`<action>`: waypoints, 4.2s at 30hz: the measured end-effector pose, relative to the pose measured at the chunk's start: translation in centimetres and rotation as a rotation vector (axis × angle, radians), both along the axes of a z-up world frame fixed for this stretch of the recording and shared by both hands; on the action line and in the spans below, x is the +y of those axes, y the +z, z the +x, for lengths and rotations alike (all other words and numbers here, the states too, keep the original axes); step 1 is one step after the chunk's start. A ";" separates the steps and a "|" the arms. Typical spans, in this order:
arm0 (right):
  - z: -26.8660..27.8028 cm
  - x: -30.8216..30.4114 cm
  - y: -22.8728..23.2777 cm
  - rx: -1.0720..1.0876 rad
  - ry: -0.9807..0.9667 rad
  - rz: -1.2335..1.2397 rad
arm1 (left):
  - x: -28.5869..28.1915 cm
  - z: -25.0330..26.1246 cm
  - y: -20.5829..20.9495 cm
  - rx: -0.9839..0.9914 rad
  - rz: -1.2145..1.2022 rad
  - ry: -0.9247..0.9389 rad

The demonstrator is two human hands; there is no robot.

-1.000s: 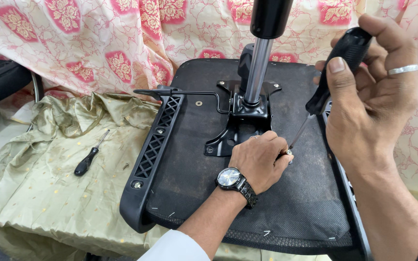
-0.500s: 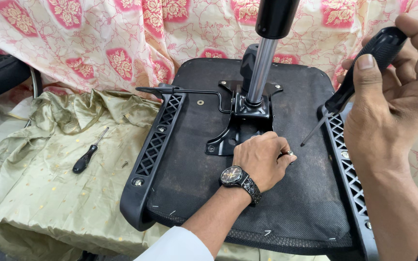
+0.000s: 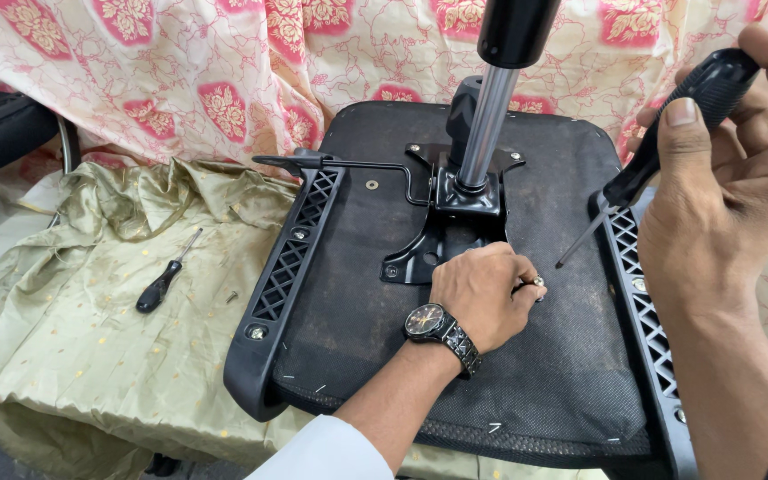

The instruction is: The person uses a screwdriver to tighten screws on the underside of an office chair, securing the gas lift cylinder to the seat base. The chair is upside down on a cloth-covered surface while the person works on the central mounting plate.

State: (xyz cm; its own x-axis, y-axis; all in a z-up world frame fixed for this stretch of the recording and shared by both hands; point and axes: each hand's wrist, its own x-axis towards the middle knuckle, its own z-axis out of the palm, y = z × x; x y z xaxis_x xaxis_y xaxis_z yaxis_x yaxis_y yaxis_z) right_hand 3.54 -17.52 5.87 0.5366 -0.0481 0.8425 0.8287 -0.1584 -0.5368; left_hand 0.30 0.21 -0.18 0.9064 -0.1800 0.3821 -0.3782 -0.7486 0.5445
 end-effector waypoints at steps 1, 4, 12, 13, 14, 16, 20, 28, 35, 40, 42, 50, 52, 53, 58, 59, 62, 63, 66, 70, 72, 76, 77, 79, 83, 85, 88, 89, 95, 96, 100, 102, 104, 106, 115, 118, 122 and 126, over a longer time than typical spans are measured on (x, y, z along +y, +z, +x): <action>0.0 0.0 0.0 0.000 0.002 0.005 | 0.0 0.0 0.2 0.035 -0.019 0.012; 0.0 0.0 0.0 -0.016 -0.026 -0.020 | 0.2 -0.2 0.6 0.097 -0.050 0.031; 0.6 -0.7 0.2 -0.063 -0.045 -0.038 | 0.0 -0.1 0.5 0.022 0.040 -0.001; 0.7 -0.7 0.2 -0.055 -0.031 -0.019 | 0.0 -0.1 0.4 0.027 0.037 -0.003; 0.6 -0.6 0.3 -0.046 -0.016 0.000 | 0.1 -0.1 0.4 0.031 0.034 -0.005; 0.3 -0.4 0.5 -0.043 0.006 0.018 | 0.1 -0.1 0.2 0.034 0.038 -0.006; -0.6 0.3 1.0 -0.027 -0.032 0.011 | 0.1 0.0 0.3 0.045 0.054 -0.004; -1.7 1.8 1.4 -0.019 -0.014 -0.018 | 0.1 0.0 0.3 0.025 0.044 0.001; -2.5 2.7 1.3 0.065 -0.020 -0.012 | 0.2 0.1 0.1 -0.002 0.033 -0.003; -2.6 2.9 1.4 0.001 -0.038 -0.026 | 0.2 0.1 0.0 0.006 0.038 -0.006; -2.5 2.9 1.5 -0.059 -0.091 -0.088 | 0.2 0.1 0.0 -0.004 0.042 -0.007; -2.5 2.3 3.2 -0.011 -0.051 -0.097 | 0.3 0.0 0.1 -0.002 0.043 -0.007; -2.6 2.5 3.5 -0.023 -0.035 -0.099 | 0.2 0.0 0.1 -0.004 0.034 -0.003; -2.6 2.7 3.6 -0.013 -0.042 -0.100 | 0.2 0.0 0.1 0.000 0.033 0.001; -2.9 2.7 4.1 0.057 -0.021 -0.077 | 0.2 -0.1 0.3 0.012 0.035 -0.005; -2.9 2.7 4.1 0.043 -0.030 -0.078 | 0.3 -0.1 0.3 0.012 0.026 -0.010; -2.9 2.8 4.1 -0.024 -0.016 -0.124 | 0.2 -0.1 0.4 0.021 0.034 -0.010; -2.9 2.9 4.2 -0.015 -0.024 -0.124 | 0.2 -0.1 0.5 0.025 0.043 -0.008; -3.1 3.2 4.5 0.088 -0.093 -0.080 | 0.3 0.0 0.3 0.010 0.033 -0.011; -3.5 4.1 5.6 0.119 -0.176 -0.122 | 0.3 0.1 0.4 -0.004 0.029 -0.027; -3.9 4.7 6.0 0.079 -0.180 -0.145 | 0.4 0.0 0.3 -0.026 0.007 -0.024; -4.6 5.6 6.7 0.171 -0.094 -0.052 | 0.6 0.0 0.1 -0.041 -0.012 -0.030; -4.7 5.8 6.9 0.199 -0.103 -0.030 | 0.6 0.0 0.0 -0.048 -0.016 -0.031; -4.7 6.1 7.0 0.232 -0.128 -0.016 | 0.7 0.0 -0.1 -0.058 -0.026 -0.035; -4.6 5.9 6.8 0.166 -0.209 -0.097 | 0.7 0.3 -0.5 -0.079 -0.037 -0.052; -4.6 5.8 6.4 0.114 -0.212 -0.136 | 0.7 0.3 -0.7 -0.082 -0.040 -0.050; -4.7 5.7 6.2 0.115 -0.185 -0.107 | 0.7 0.3 -0.8 -0.090 -0.041 -0.049; -4.7 5.7 6.2 0.156 -0.193 -0.068 | 0.8 0.2 -0.7 -0.097 -0.037 -0.053; -4.5 5.7 6.5 0.145 -0.186 -0.064 | 0.7 0.1 -0.4 -0.078 -0.040 -0.050; -4.5 5.8 6.5 0.144 -0.204 -0.083 | 0.8 0.1 -0.3 -0.072 -0.038 -0.047; -4.0 5.5 6.6 0.153 -0.178 -0.091 | 0.6 0.1 0.0 0.008 -0.010 -0.037; -3.7 5.1 6.4 0.159 -0.076 -0.019 | 0.6 0.2 0.1 -0.006 -0.013 -0.028; -3.4 4.7 6.2 0.144 -0.098 -0.039 | 0.6 0.2 0.2 0.004 -0.008 -0.029; -3.1 4.3 6.1 0.146 -0.104 -0.040 | 0.5 0.2 0.3 0.010 -0.007 -0.021; -3.3 4.2 6.0 0.097 -0.128 -0.088 | 0.5 0.0 0.1 -0.013 -0.022 -0.014; -3.7 3.8 5.9 0.148 -0.013 -0.035 | 0.5 0.0 -0.1 -0.030 -0.025 -0.010; -4.1 3.0 5.6 0.127 -0.064 -0.100 | 0.5 0.0 -0.1 -0.042 -0.033 -0.012; -4.2 2.5 5.4 0.091 -0.121 -0.147 | 0.5 0.1 -0.1 -0.053 -0.031 -0.012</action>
State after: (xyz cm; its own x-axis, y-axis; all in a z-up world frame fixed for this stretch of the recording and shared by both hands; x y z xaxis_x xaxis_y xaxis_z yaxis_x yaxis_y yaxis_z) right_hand -0.68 -15.00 11.24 0.6087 0.0026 0.7934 0.7478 -0.3359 -0.5726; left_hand 0.35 0.67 -0.32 0.8825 -0.1777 0.4355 -0.4159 -0.7271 0.5462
